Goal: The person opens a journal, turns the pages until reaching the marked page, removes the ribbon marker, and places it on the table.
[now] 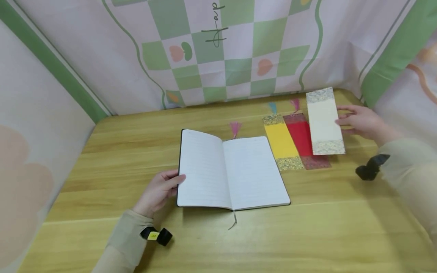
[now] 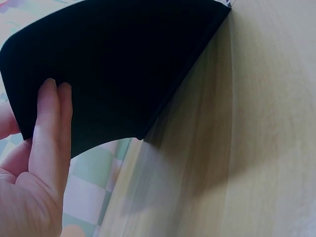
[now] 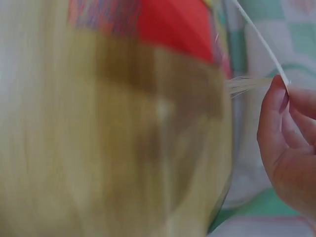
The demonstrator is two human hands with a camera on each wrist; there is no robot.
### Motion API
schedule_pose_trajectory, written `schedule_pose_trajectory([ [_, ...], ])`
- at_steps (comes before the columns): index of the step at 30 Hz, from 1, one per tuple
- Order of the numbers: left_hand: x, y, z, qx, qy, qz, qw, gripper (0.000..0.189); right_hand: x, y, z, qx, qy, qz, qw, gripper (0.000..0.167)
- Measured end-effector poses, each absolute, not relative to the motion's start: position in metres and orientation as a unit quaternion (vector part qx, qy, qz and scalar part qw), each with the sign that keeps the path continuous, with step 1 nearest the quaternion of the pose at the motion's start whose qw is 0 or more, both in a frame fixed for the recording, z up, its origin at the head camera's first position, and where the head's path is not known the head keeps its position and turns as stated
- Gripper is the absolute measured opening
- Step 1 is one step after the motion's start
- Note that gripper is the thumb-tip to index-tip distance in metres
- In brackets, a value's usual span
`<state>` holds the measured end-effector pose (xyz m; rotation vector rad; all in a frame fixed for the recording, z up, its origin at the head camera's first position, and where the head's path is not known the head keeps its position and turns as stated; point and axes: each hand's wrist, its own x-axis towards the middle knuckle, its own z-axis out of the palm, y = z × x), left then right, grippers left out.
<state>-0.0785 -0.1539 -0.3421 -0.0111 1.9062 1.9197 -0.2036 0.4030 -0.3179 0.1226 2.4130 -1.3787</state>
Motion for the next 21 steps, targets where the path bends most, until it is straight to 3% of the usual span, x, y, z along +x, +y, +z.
schedule_pose_trajectory([
  [10,-0.079,-0.156,-0.343,-0.009,0.685,0.696,0.215,0.035,-0.201,0.435,-0.343,0.024,0.873,-0.437,0.213,0.069],
  [21,-0.078,-0.156,-0.345,-0.020,0.686,0.696,0.213,0.035,-0.204,0.430,-0.349,0.005,0.892,-0.393,0.224,0.069],
])
